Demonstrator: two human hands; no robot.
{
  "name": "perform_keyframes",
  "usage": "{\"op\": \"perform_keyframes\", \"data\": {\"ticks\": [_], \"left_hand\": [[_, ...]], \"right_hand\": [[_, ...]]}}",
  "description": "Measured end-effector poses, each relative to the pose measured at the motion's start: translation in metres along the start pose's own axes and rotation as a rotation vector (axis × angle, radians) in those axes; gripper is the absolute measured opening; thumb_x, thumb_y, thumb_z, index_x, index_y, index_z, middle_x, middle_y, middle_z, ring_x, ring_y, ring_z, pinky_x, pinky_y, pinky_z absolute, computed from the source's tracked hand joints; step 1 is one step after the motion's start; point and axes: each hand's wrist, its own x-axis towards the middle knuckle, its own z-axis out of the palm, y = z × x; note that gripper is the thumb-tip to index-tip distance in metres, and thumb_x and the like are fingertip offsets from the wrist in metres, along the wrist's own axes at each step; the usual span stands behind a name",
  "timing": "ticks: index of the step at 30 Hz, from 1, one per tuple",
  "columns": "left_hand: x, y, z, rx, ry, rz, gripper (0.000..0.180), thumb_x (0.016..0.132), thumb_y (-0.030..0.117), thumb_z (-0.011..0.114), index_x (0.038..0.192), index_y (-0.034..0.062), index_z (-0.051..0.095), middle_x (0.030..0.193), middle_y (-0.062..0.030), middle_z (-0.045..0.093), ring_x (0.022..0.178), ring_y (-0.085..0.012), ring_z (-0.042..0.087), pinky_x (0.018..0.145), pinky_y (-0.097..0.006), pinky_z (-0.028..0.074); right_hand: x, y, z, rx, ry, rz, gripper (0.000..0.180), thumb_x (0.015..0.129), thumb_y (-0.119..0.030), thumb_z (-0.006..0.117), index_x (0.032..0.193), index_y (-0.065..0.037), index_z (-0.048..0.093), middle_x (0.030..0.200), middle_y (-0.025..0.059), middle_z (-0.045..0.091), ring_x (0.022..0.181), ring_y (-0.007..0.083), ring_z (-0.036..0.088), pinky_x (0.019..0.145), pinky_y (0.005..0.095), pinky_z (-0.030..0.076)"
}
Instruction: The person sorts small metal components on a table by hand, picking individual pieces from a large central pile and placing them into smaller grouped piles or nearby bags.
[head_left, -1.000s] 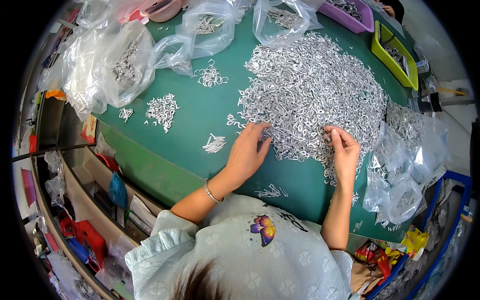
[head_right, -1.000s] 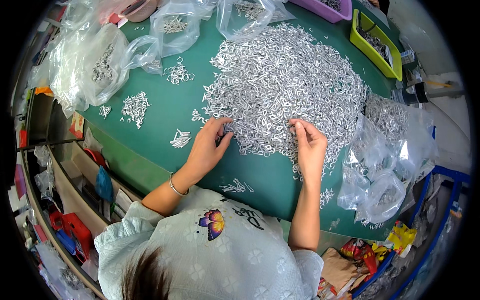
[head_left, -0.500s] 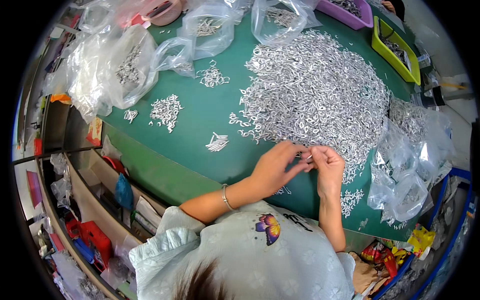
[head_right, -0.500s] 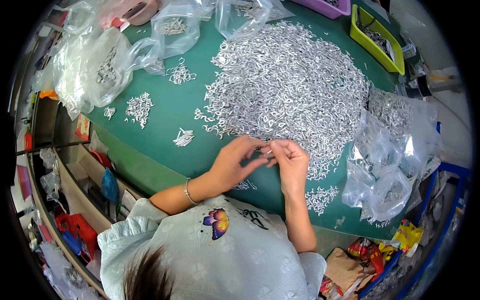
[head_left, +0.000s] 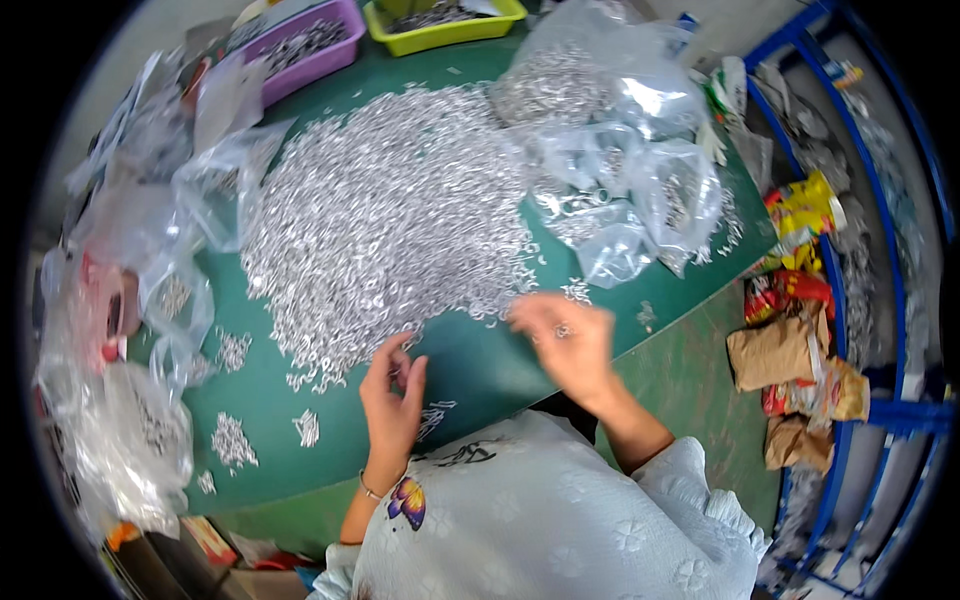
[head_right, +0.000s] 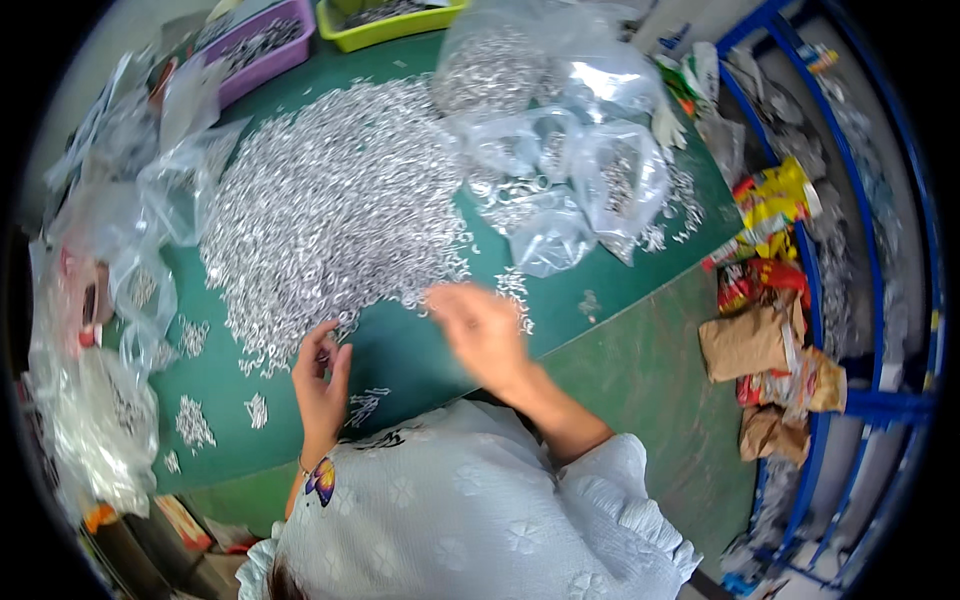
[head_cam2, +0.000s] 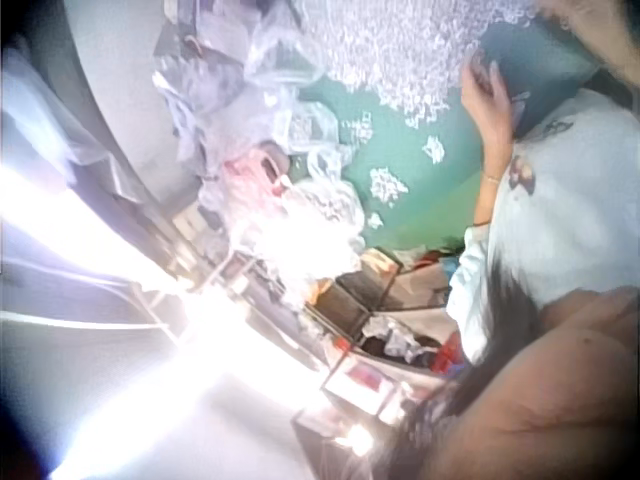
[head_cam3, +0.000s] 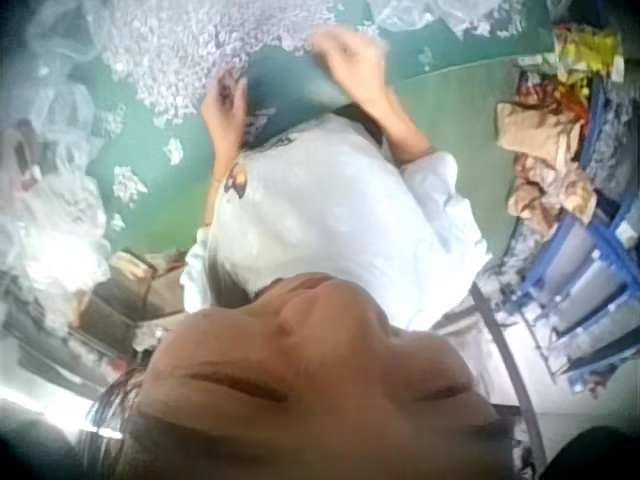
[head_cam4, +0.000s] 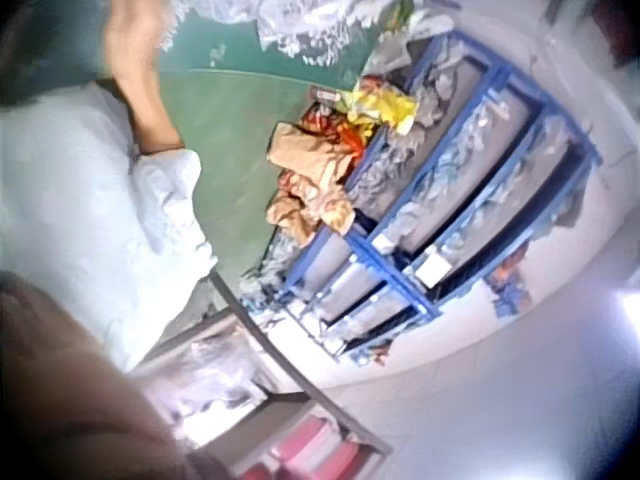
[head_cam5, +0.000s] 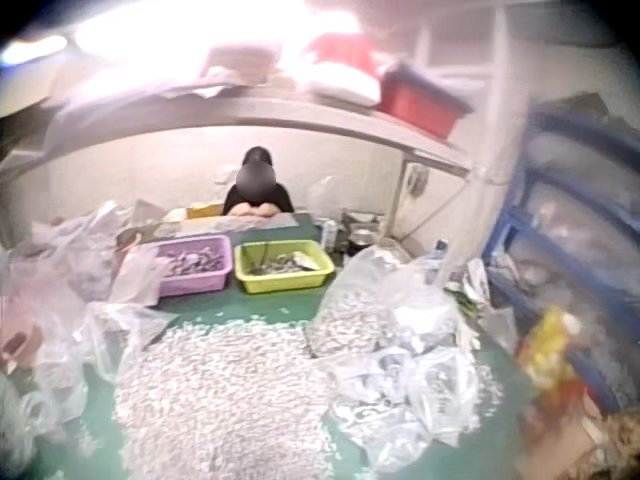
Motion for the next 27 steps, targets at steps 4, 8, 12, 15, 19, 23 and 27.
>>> {"op": "perform_keyframes", "data": {"ticks": [4, 8, 12, 15, 19, 23, 27], "left_hand": [[0.0, -0.003, -0.004, -0.152, -0.138, -0.161, 0.027, 0.088, -0.001, 0.058, 0.115, 0.0019, 0.058, 0.076, 0.0032, 0.045, 0.066, -0.0037, 0.04, 0.057, -0.017, 0.034], [-0.002, -0.008, 0.001, -0.47, -0.329, -0.324, 0.03, 0.095, 0.001, 0.044, 0.124, -0.0006, 0.05, 0.092, -0.0046, 0.055, 0.075, -0.008, 0.05, 0.069, -0.02, 0.042], [-0.004, 0.0, 0.009, -0.648, -0.373, -0.411, 0.035, 0.096, -0.001, 0.039, 0.131, -0.0029, 0.04, 0.111, -0.016, 0.058, 0.092, -0.0197, 0.06, 0.083, -0.029, 0.049], [0.0, 0.005, 0.015, -0.673, -0.445, -0.451, 0.036, 0.096, 0.001, 0.041, 0.132, -0.0033, 0.038, 0.122, -0.0225, 0.054, 0.108, -0.0284, 0.059, 0.093, -0.035, 0.048], [0.008, 0.033, 0.031, -0.726, -0.471, -0.539, 0.04, 0.096, 0.007, 0.042, 0.132, -0.009, 0.035, 0.131, -0.0268, 0.047, 0.122, -0.0337, 0.049, 0.103, -0.039, 0.04], [0.023, 0.048, 0.057, -0.972, -0.634, -0.588, 0.048, 0.09, 0.003, 0.043, 0.134, -0.0118, 0.032, 0.135, -0.0276, 0.042, 0.128, -0.0339, 0.043, 0.108, -0.041, 0.034], [0.021, 0.043, 0.068, -1.165, -0.657, -0.625, 0.055, 0.081, -0.004, 0.042, 0.134, -0.0123, 0.033, 0.133, -0.0241, 0.044, 0.126, -0.0312, 0.044, 0.108, -0.041, 0.034]], "right_hand": [[0.02, 0.027, -0.11, -0.132, 0.919, 0.002, 0.012, 0.093, -0.007, 0.055, 0.09, 0.002, 0.062, 0.081, 0.0056, 0.063, 0.068, 0.0082, 0.055, 0.061, 0.021, 0.045], [0.005, 0.14, -0.205, -0.632, 0.993, 0.093, 0.013, 0.088, -0.011, 0.06, 0.089, 0.0, 0.067, 0.079, 0.0073, 0.065, 0.062, 0.0145, 0.055, 0.058, 0.0291, 0.045], [0.003, 0.191, -0.222, -0.879, 0.801, 0.143, 0.013, 0.084, -0.014, 0.064, 0.088, -0.002, 0.068, 0.086, 0.0117, 0.065, 0.08, 0.0284, 0.057, 0.075, 0.0381, 0.045], [0.005, 0.191, -0.218, -0.855, 0.712, 0.192, 0.013, 0.084, -0.013, 0.063, 0.088, -0.002, 0.067, 0.09, 0.0129, 0.065, 0.086, 0.0311, 0.057, 0.078, 0.0394, 0.044], [0.014, 0.121, -0.174, -0.596, 0.787, 0.054, 0.01, 0.084, -0.006, 0.061, 0.089, 0.0, 0.066, 0.09, 0.0116, 0.064, 0.087, 0.0274, 0.057, 0.08, 0.0359, 0.045], [0.011, 0.033, -0.107, -0.17, 0.179, -0.207, 0.013, 0.075, 0.003, 0.066, 0.088, 0.003, 0.066, 0.09, 0.0128, 0.065, 0.084, 0.0257, 0.06, 0.076, 0.0327, 0.047], [-0.002, 0.011, -0.058, -0.018, -0.239, -0.316, 0.026, 0.069, -0.003, 0.073, 0.093, 0.0, 0.066, 0.097, 0.0093, 0.064, 0.09, 0.0264, 0.058, 0.079, 0.035, 0.045]]}}
